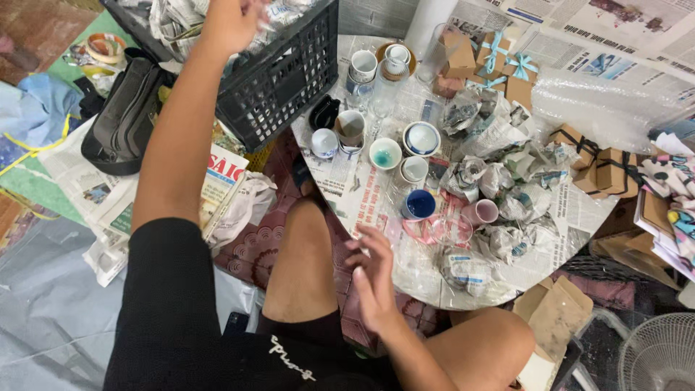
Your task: The person sits on the floor and wraps small cups in newspaper. They pick up a cup, place it on a newspaper sheet, fold the paper around it, and place the wrapped bundle into a black crate. This process is repeated for multiple cups.
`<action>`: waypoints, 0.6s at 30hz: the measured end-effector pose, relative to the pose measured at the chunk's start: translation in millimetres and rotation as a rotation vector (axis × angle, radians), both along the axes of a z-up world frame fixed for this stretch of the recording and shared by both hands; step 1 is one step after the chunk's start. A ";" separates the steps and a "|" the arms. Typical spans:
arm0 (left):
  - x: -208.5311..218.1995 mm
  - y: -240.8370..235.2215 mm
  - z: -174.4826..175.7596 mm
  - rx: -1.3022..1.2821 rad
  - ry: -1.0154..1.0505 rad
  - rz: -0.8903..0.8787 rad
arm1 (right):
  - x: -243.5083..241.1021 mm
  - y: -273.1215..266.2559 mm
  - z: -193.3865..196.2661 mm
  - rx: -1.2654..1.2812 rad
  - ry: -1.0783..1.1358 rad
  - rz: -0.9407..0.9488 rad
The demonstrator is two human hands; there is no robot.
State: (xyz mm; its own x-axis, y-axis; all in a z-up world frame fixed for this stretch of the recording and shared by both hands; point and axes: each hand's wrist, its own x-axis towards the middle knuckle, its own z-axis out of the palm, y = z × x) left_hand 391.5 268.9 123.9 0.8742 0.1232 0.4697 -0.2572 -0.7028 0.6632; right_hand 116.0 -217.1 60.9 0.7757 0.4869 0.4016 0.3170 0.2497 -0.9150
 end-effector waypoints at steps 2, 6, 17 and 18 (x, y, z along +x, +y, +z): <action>15.1 12.0 -10.8 0.310 0.159 0.083 | -9.7 4.5 -4.3 -0.034 0.014 0.018; 39.1 15.5 -28.1 0.731 0.242 0.097 | -26.0 14.3 -17.5 -0.097 0.005 0.089; 87.8 48.5 -106.8 0.857 0.224 0.174 | -13.4 41.0 -36.0 -0.074 0.201 0.210; 87.1 52.2 -109.7 0.888 0.234 0.166 | -11.5 43.5 -35.2 -0.068 0.215 0.215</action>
State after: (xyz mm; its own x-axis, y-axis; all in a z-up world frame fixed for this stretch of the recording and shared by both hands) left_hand 478.6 321.1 14.2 0.9619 -0.0645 0.2657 -0.0354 -0.9930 -0.1131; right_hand 104.5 -173.6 25.7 0.7158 0.6689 0.2006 0.0615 0.2257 -0.9723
